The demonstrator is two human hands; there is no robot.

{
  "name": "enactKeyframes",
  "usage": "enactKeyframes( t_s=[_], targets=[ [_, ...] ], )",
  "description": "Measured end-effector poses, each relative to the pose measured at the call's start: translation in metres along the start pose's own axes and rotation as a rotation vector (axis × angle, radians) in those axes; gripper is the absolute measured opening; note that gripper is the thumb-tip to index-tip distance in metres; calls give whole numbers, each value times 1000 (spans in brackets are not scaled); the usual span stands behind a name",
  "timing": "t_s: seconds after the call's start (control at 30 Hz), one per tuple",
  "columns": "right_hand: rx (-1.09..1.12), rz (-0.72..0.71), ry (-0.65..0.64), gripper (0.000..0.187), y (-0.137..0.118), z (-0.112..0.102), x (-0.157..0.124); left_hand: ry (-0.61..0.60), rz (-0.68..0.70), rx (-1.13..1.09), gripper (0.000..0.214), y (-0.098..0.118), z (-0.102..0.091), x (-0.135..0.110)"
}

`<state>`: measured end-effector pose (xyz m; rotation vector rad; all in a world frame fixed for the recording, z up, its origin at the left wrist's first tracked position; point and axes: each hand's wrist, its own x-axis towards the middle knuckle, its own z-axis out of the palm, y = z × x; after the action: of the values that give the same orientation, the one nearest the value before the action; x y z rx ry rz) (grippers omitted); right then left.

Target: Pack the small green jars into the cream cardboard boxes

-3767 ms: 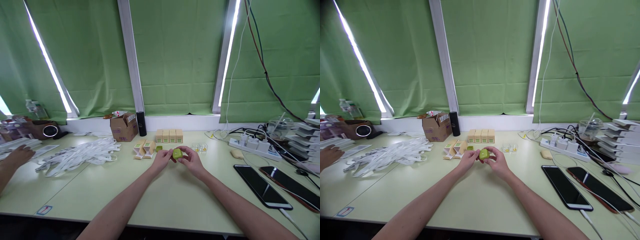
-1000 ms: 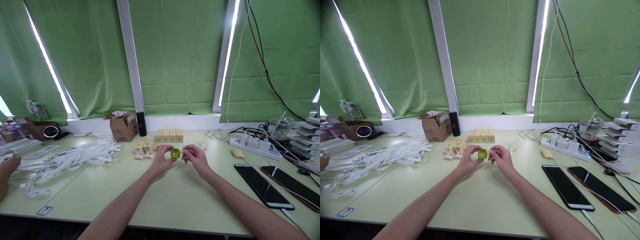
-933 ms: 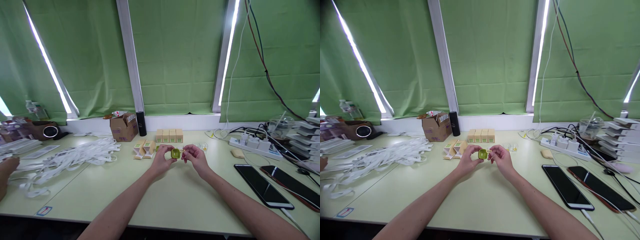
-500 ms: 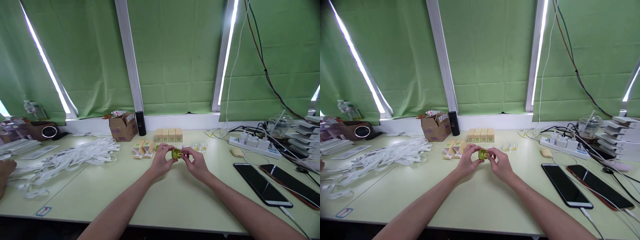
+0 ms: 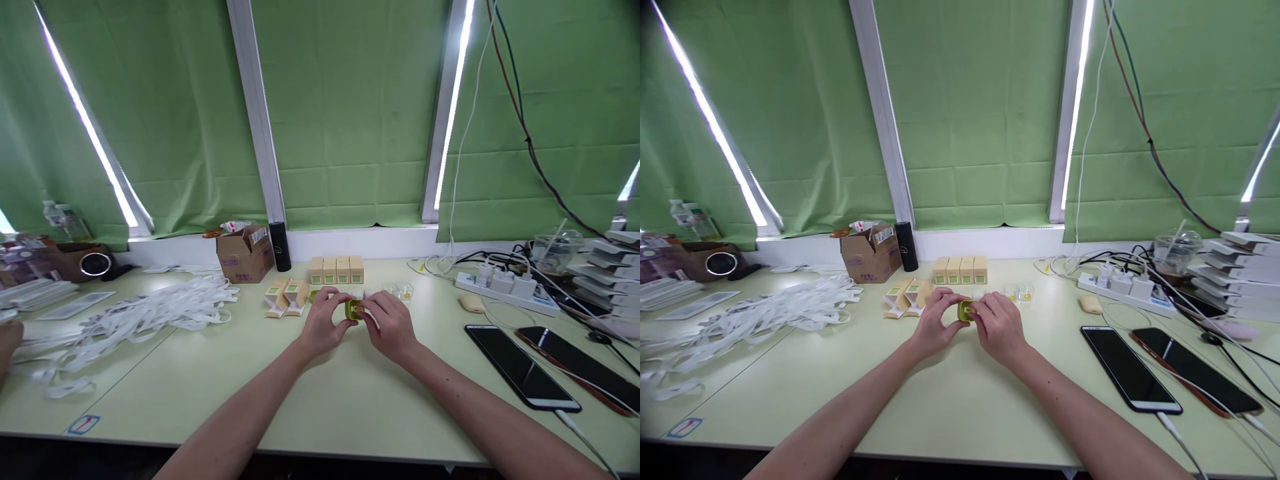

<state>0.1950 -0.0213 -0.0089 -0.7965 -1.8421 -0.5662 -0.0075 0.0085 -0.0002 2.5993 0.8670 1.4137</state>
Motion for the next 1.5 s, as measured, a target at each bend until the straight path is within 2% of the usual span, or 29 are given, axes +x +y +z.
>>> enactKeyframes(
  t_s=[0.63,1.5],
  targets=[
    [-102,-57,-1,14,-2,-2,3,1,39,2,48,3,0,-1],
    [-68,-86,-8,19,2,1,-1,-14,56,8,46,-1,1,-2]
  ],
)
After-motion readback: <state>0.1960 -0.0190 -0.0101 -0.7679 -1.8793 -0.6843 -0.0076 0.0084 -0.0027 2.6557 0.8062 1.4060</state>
